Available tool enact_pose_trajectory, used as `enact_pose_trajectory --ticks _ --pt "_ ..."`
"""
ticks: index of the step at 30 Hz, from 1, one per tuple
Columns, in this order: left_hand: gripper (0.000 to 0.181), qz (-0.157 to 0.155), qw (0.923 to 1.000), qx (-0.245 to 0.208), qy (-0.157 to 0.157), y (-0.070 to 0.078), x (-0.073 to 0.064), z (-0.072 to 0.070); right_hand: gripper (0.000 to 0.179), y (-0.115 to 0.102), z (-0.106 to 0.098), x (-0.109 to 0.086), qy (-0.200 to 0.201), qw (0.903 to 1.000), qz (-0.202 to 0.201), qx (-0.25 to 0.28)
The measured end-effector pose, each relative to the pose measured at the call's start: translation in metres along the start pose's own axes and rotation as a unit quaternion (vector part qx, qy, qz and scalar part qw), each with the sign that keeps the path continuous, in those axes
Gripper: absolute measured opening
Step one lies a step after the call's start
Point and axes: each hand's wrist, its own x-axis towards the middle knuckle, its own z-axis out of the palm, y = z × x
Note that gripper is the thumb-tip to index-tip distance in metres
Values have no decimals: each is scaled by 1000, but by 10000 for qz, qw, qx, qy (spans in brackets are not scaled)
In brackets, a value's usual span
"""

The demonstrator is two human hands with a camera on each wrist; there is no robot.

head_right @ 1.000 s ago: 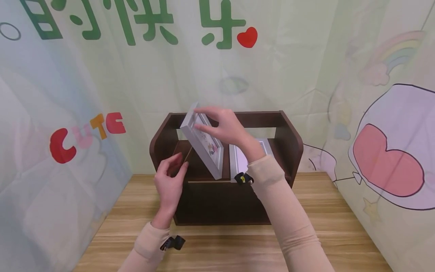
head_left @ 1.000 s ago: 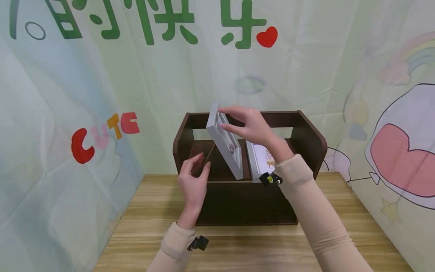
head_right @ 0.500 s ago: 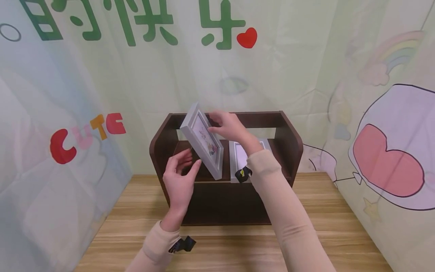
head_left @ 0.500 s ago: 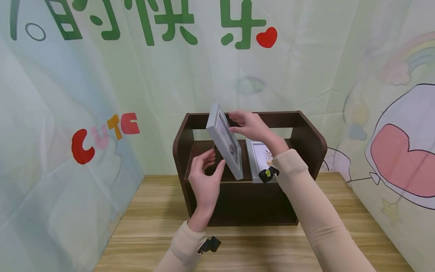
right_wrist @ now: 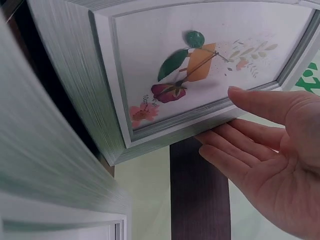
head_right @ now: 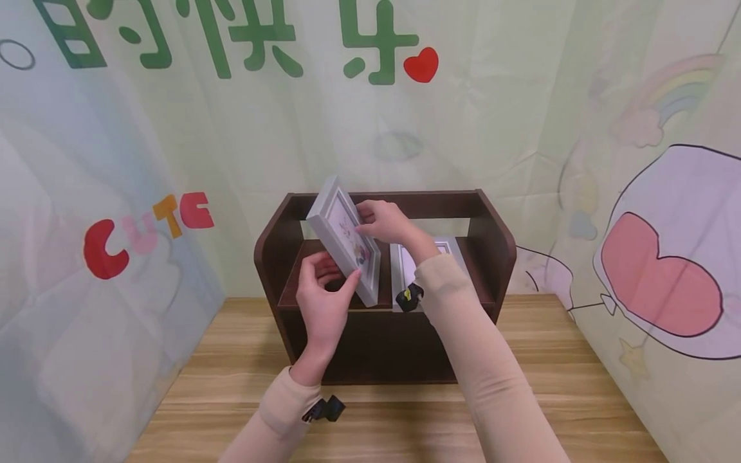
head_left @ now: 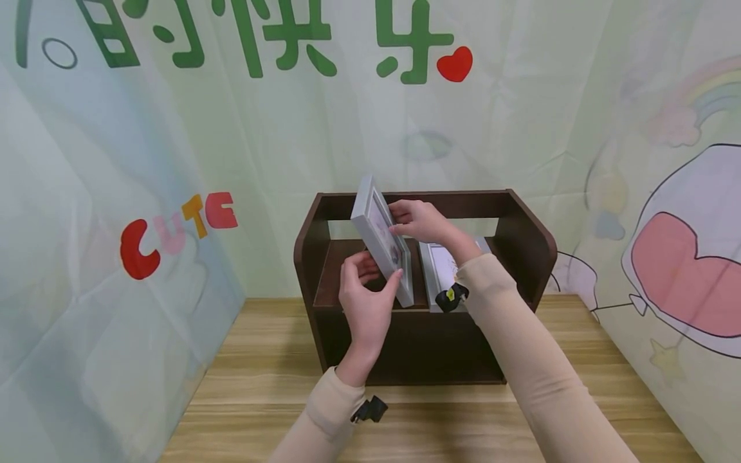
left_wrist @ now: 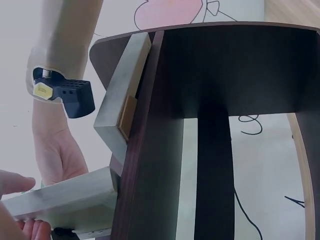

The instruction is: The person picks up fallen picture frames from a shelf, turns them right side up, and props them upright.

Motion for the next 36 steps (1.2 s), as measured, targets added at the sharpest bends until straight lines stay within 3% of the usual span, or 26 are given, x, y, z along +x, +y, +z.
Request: enact_pose_trajectory --ticks 10,23,36 --pt "46 122 9995 274 61 -2 2 -2 53 -4 0 -3 -55 10000 71 -5" --pt "39 216 9995 223 59 -5 14 -19 54 -9 -5 -11 92 9991 283 -309" --pt "42 202 9991 350 -142 -14 32 -37 50 -8 -4 -18 373 9973 633 -21"
